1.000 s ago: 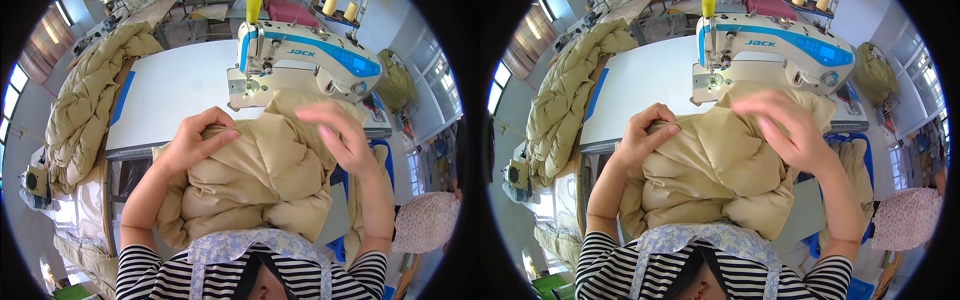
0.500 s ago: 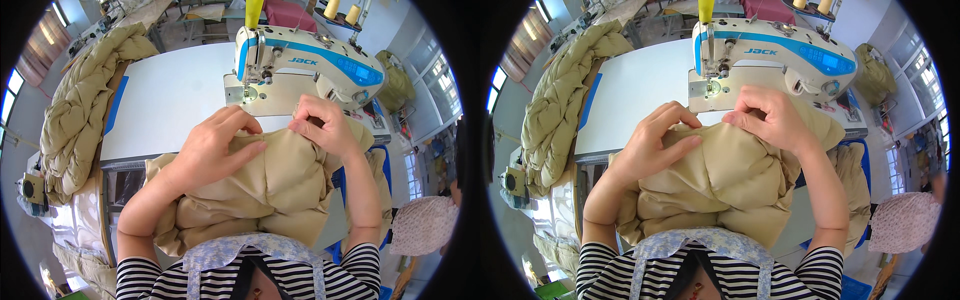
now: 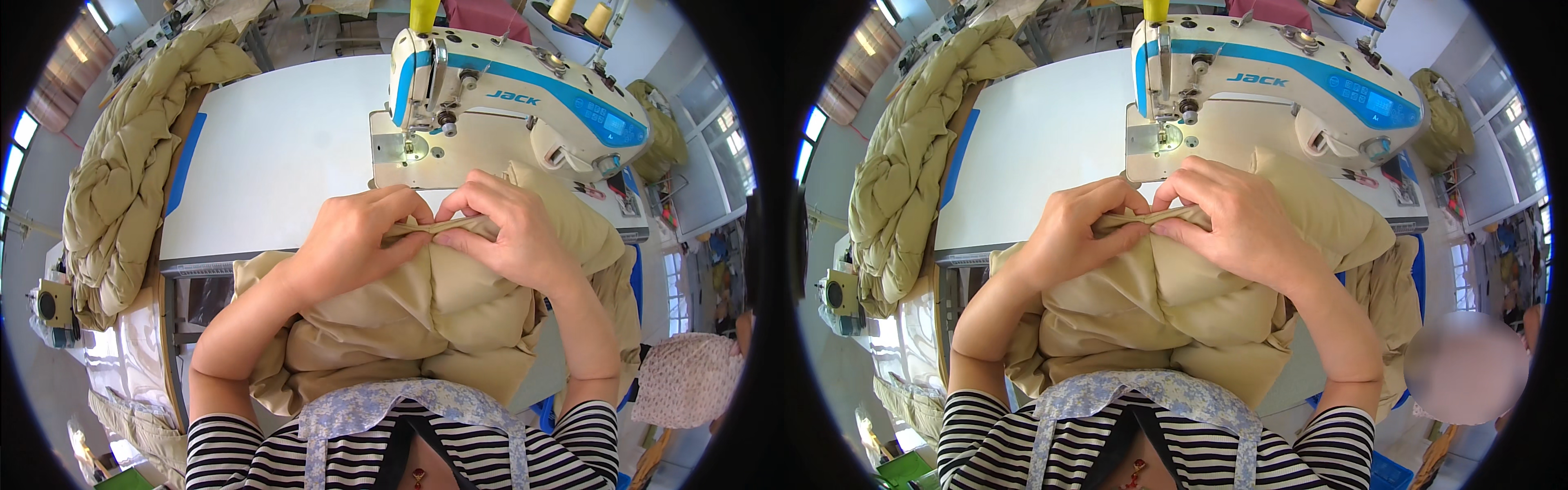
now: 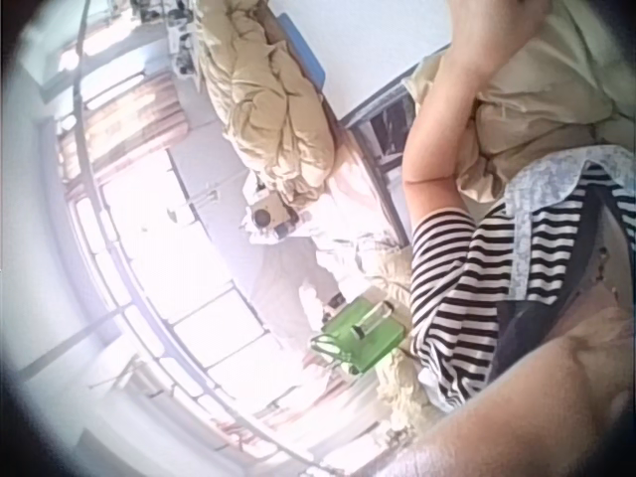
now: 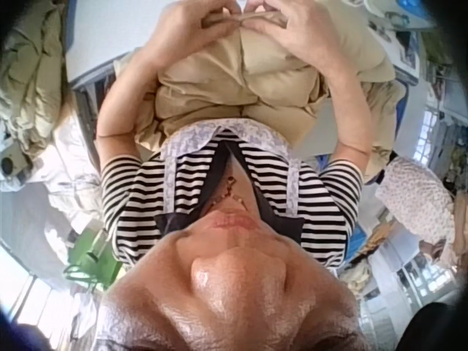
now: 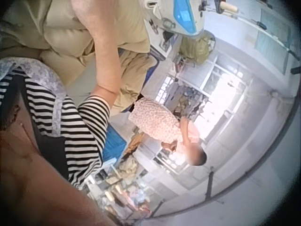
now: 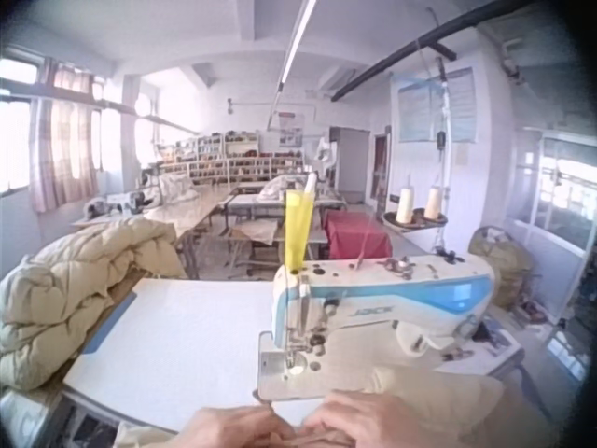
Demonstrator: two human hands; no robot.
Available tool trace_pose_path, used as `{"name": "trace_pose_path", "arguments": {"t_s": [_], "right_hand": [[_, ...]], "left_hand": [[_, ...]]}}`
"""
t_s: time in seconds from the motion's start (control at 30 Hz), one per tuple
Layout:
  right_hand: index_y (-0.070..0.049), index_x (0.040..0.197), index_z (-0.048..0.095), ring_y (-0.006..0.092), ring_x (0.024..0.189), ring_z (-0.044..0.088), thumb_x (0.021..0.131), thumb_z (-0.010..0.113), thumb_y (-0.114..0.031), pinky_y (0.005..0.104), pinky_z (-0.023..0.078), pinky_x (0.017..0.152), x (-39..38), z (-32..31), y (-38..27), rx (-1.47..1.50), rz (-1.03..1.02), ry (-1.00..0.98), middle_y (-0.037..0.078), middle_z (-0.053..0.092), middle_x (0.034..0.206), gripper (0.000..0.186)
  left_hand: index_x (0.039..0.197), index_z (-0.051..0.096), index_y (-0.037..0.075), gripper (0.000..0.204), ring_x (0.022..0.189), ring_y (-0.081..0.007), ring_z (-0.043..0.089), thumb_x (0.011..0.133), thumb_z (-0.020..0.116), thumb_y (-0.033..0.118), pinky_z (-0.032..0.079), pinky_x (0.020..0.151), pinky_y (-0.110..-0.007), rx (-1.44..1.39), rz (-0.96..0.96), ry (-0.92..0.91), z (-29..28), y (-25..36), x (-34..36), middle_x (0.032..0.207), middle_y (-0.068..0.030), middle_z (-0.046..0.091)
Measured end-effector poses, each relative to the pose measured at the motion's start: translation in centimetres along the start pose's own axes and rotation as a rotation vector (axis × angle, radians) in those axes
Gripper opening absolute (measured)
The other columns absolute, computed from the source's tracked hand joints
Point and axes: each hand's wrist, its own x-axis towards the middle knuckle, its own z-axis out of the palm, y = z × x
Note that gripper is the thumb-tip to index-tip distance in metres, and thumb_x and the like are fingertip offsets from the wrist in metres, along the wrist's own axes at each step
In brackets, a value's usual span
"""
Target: The person sews a beige puffer jacket using a sewing machine. They guide the jacket under the needle, adjust the fabric, and sew along seams and edges. The person repeatedly repositions the jacket to continue stitching different sections.
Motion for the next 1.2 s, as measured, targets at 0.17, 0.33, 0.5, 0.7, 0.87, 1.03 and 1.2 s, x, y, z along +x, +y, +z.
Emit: {"name": "trace_pose_path", "arguments": {"t_s": [0.17, 0.33, 0.5, 0.7, 0.87, 1.03, 1.2], "right_hand": [[-0.005, 0.090, 0.064, 0.0218, 0.077, 0.061, 0.082, 0.075, -0.014, 0.0316, 0.050, 0.070, 0.5, 0.3, 0.9, 0.037, 0.121, -0.012, 0.006, 0.059, 0.085, 0.016], [-0.004, 0.089, 0.065, 0.0232, 0.080, 0.063, 0.086, 0.071, -0.023, 0.0342, 0.051, 0.075, 2.0, 1.6, 2.8, 0.071, 0.330, -0.039, 0.008, 0.064, 0.086, 0.020], [-0.007, 0.088, 0.067, 0.0236, 0.083, 0.066, 0.084, 0.071, -0.036, 0.0368, 0.050, 0.076, 5.4, 4.2, 7.9, -0.090, 0.566, -0.180, 0.009, 0.070, 0.088, 0.030], [-0.012, 0.087, 0.067, 0.0250, 0.076, 0.067, 0.083, 0.070, -0.039, 0.0381, 0.050, 0.069, 7.2, 7.6, 14.4, -0.347, 0.619, -0.242, 0.005, 0.071, 0.082, 0.028], [-0.013, 0.089, 0.067, 0.0230, 0.074, 0.067, 0.083, 0.067, -0.040, 0.0368, 0.051, 0.068, 7.5, 7.6, 16.1, -0.251, 0.583, -0.240, 0.005, 0.070, 0.078, 0.028], [-0.012, 0.085, 0.070, 0.0291, 0.078, 0.068, 0.081, 0.068, -0.039, 0.0415, 0.051, 0.071, 8.0, 6.7, 16.1, -0.142, 0.602, -0.268, 0.011, 0.070, 0.078, 0.027], [-0.011, 0.087, 0.074, 0.0334, 0.084, 0.068, 0.078, 0.071, -0.046, 0.0417, 0.051, 0.074, 8.5, 7.1, 18.1, -0.169, 0.612, -0.211, 0.015, 0.071, 0.084, 0.036]], "left_hand": [[0.096, 0.068, 0.002, 0.015, 0.066, -0.0162, 0.055, 0.084, 0.073, 0.010, 0.047, 0.062, -0.029, -0.100, -0.122, -0.053, -0.1, -1.1, 0.8, 0.077, -0.0074, 0.062], [0.095, 0.070, 0.003, 0.018, 0.069, -0.0183, 0.057, 0.088, 0.069, 0.019, 0.048, 0.065, -0.032, -0.163, -0.271, -0.098, 0.4, -4.0, 1.9, 0.078, -0.0097, 0.065], [0.090, 0.072, 0.005, 0.032, 0.080, -0.0303, 0.067, 0.086, 0.065, 0.036, 0.052, 0.076, -0.041, 0.049, -0.469, -0.238, 2.0, -9.5, 5.4, 0.085, -0.0142, 0.071], [0.085, 0.071, 0.006, 0.034, 0.086, -0.0306, 0.067, 0.081, 0.065, 0.039, 0.051, 0.078, -0.040, 0.078, -0.556, -0.363, 3.6, -14.9, 8.1, 0.088, -0.0127, 0.072], [0.083, 0.068, 0.008, 0.030, 0.087, -0.0287, 0.067, 0.081, 0.063, 0.038, 0.050, 0.079, -0.039, 0.230, -0.543, -0.361, 4.5, -16.0, 8.8, 0.086, -0.0112, 0.071], [0.084, 0.068, 0.009, 0.031, 0.086, -0.0292, 0.067, 0.082, 0.063, 0.040, 0.050, 0.079, -0.040, 0.243, -0.561, -0.354, 4.8, -16.1, 9.7, 0.085, -0.0120, 0.071], [0.087, 0.070, 0.010, 0.034, 0.087, -0.0313, 0.068, 0.082, 0.064, 0.043, 0.051, 0.081, -0.041, 0.296, -0.552, -0.324, 5.2, -16.5, 10.5, 0.085, -0.0131, 0.072]]}}
